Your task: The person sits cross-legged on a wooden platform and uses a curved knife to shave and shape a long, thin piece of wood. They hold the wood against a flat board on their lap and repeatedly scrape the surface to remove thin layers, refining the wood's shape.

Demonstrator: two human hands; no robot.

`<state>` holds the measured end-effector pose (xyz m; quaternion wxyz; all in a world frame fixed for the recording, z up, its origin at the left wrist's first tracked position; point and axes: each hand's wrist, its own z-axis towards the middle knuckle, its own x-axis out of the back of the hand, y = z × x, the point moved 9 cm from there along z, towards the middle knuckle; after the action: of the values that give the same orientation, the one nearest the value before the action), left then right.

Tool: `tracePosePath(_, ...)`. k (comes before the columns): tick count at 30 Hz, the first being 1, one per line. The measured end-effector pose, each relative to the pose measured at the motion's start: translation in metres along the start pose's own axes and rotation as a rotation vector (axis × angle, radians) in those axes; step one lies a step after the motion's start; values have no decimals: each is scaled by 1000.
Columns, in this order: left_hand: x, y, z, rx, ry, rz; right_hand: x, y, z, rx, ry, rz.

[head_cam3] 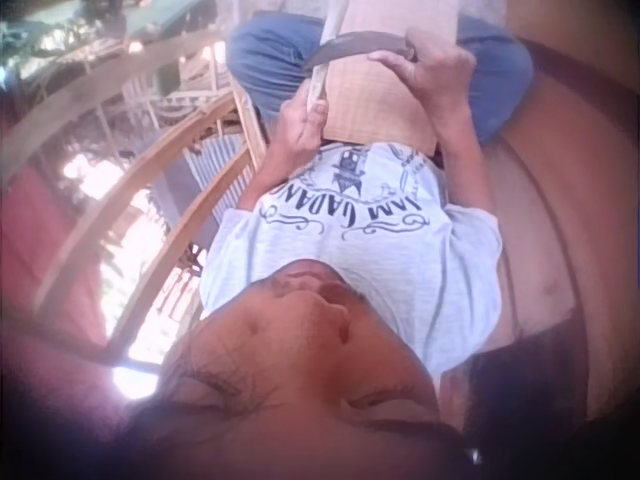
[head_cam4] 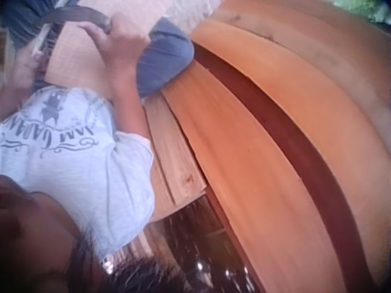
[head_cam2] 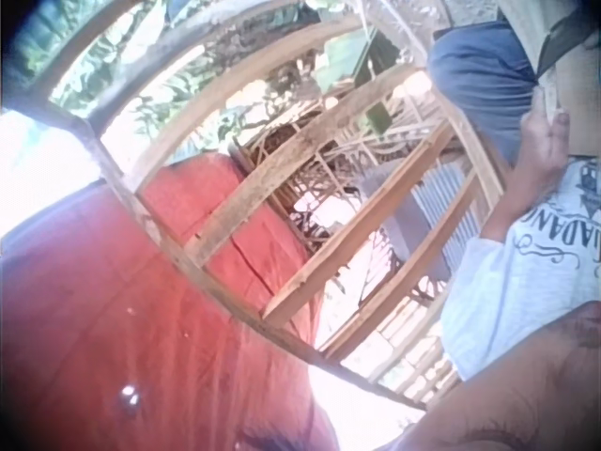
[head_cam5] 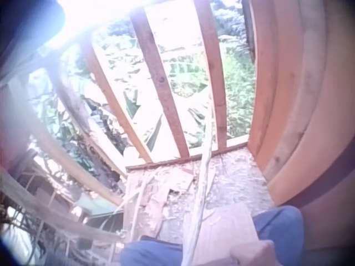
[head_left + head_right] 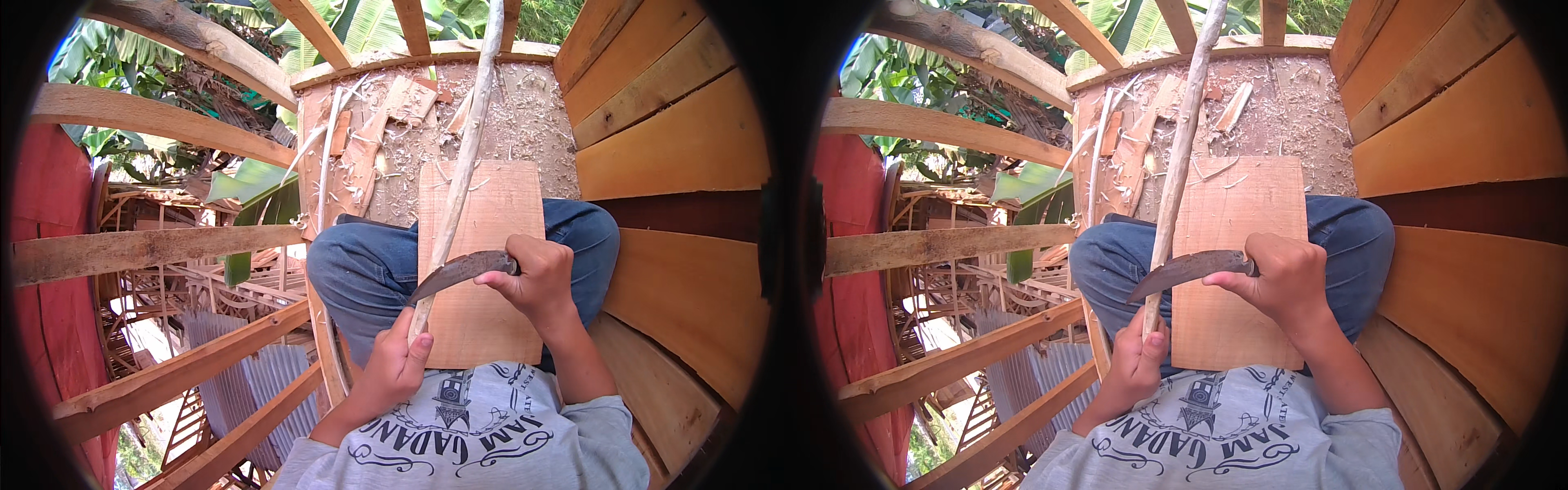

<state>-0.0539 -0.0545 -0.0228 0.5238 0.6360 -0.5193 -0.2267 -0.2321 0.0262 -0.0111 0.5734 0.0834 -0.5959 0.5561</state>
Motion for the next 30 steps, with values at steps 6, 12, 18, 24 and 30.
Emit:
tracePosePath(6, -6, 10, -8, -10, -2, 28, 4, 59, 8, -416, 155, 285)
tracePosePath(12, 5, -22, -7, 58, 113, -197, 42, 118, 12, -470, 276, 300)
tracePosePath(18, -9, -17, 5, 26, 29, -344, 0, 27, -14, -224, 33, 155)
tracePosePath(24, -11, 6, 5, -85, 79, -57, -12, -2, -18, -79, 14, 115)
tracePosePath(30, -12, 14, 1, -99, 59, 33, -6, 11, -2, -20, 124, -2)
